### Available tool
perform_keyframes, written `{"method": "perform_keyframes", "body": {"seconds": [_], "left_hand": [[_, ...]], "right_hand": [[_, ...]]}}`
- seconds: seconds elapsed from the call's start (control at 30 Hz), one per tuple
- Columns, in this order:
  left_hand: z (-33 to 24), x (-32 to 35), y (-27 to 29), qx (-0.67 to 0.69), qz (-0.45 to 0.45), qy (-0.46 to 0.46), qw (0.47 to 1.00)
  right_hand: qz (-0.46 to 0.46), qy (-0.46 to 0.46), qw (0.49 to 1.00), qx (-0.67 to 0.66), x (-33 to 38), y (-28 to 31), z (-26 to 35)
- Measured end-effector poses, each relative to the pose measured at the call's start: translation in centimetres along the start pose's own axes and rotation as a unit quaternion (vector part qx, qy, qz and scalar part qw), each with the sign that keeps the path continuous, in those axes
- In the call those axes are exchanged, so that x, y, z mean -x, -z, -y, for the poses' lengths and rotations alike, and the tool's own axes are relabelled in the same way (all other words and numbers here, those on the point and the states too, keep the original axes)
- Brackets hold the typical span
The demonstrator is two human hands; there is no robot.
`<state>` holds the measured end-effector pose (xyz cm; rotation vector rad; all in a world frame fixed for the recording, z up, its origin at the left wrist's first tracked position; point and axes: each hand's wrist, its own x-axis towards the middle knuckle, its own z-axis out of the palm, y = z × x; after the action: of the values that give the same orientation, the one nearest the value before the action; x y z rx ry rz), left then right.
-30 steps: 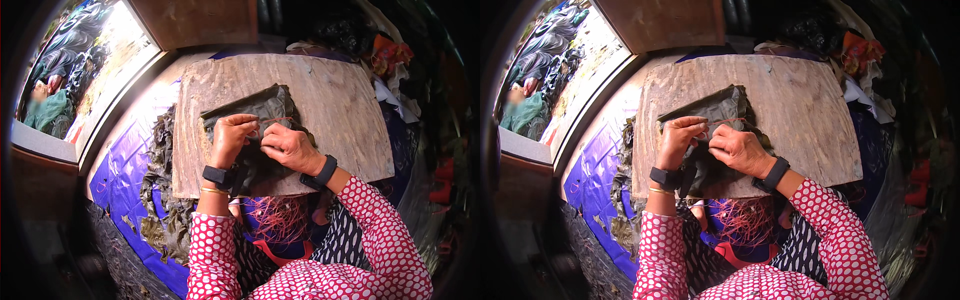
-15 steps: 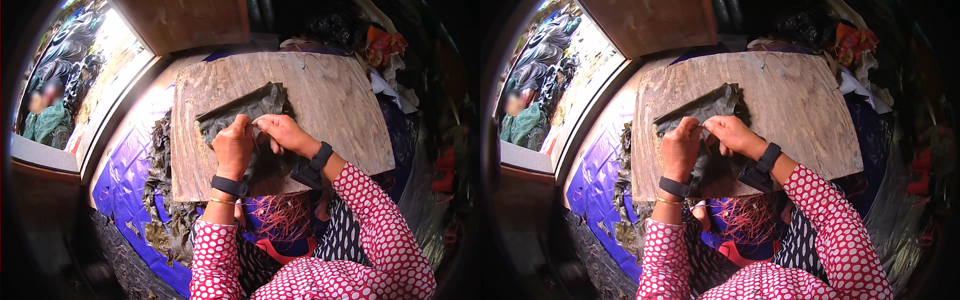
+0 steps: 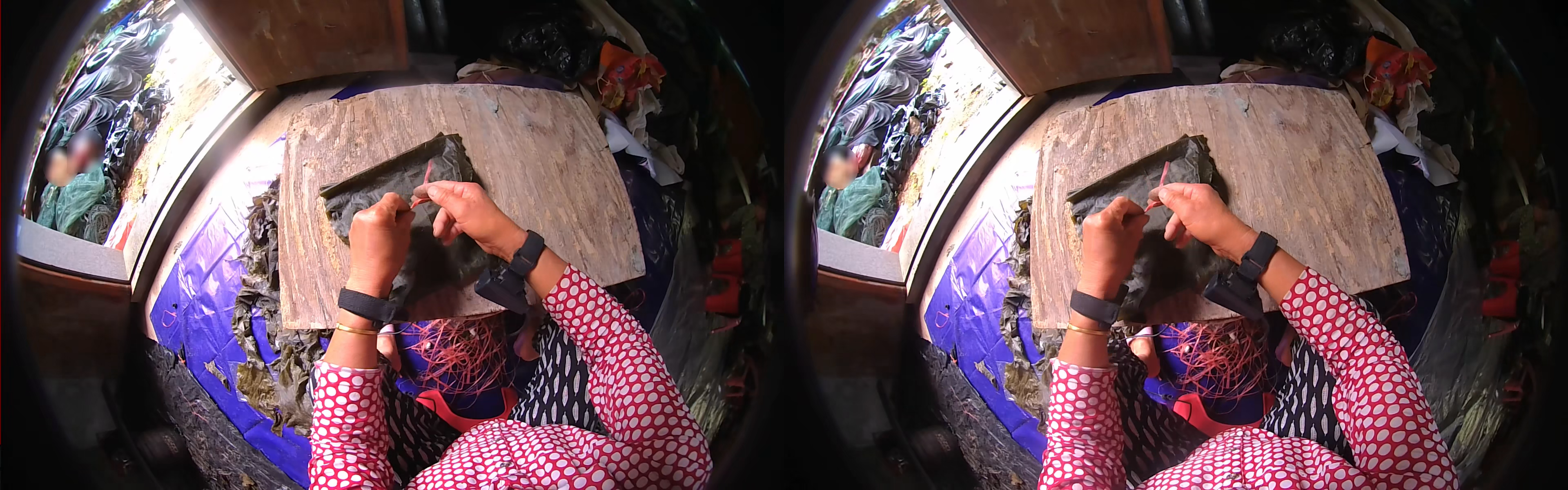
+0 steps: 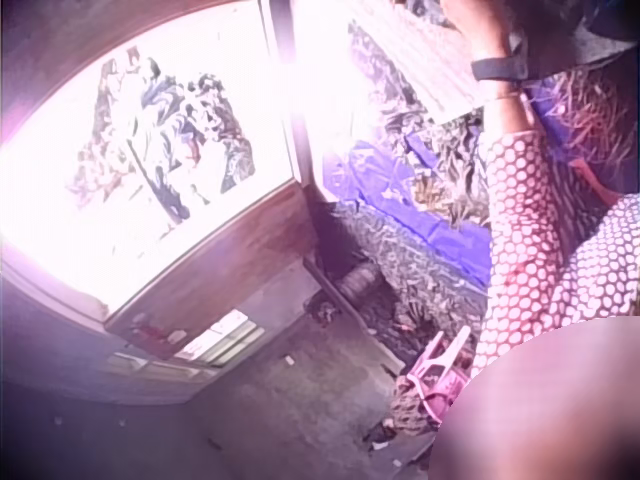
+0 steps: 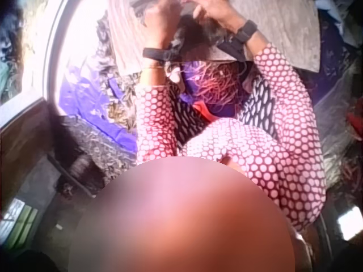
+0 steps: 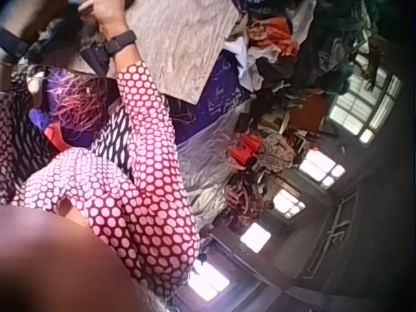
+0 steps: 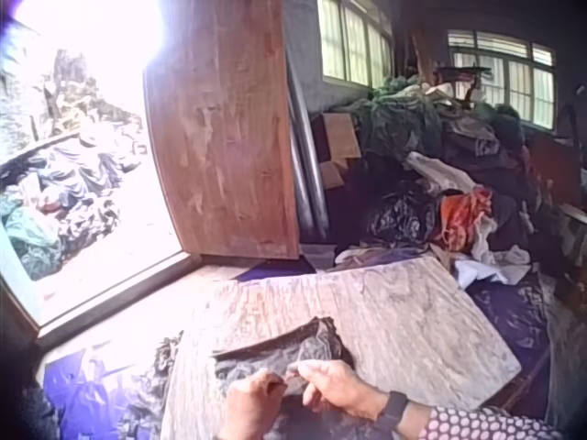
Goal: The recorder is shown wrapping food or materials in large green leaves and securing them with red string.
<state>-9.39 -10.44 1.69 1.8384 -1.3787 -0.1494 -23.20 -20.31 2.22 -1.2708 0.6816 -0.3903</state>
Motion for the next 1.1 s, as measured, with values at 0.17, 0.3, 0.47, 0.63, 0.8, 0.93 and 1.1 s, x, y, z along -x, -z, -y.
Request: {"method": "perform_keyframes", "body": {"seconds": [0.17,0.3,0.47,0.63,0.8,0.93,1.1], "left_hand": [[0.8,-0.2,-0.3,0.07,0.014,0.0,0.997],[0.5,-0.3,-0.1,0.209,-0.014,0.006,0.978],[-0.7,-0.5,0.1,0.287,0.025,0.09,0.953],[-0.2,-0.5,-0.2,0.384,0.053,0.121,0.914],[-0.4,-0.6,0.2,0.418,0.093,0.151,0.891],[0.2,-0.3,-0.3,0.387,0.092,0.12,0.91],[0.5,-0.3,-0.3,0.272,0.087,0.09,0.954]], "right_hand": [[-0.021,0.051,0.992,0.114,-0.4,0.6,-1.5],[-0.01,0.068,0.98,0.188,-0.1,-0.4,-0.9],[0.016,0.042,0.982,0.184,0.2,-0.3,-0.6],[0.056,-0.005,0.979,0.194,0.2,-0.1,0.2],[0.042,0.003,0.983,0.18,0.4,-0.1,0.7],[0.029,0.01,0.991,0.134,0.1,0.0,0.6],[0.006,0.011,0.993,0.12,0.3,0.0,0.9]]}}
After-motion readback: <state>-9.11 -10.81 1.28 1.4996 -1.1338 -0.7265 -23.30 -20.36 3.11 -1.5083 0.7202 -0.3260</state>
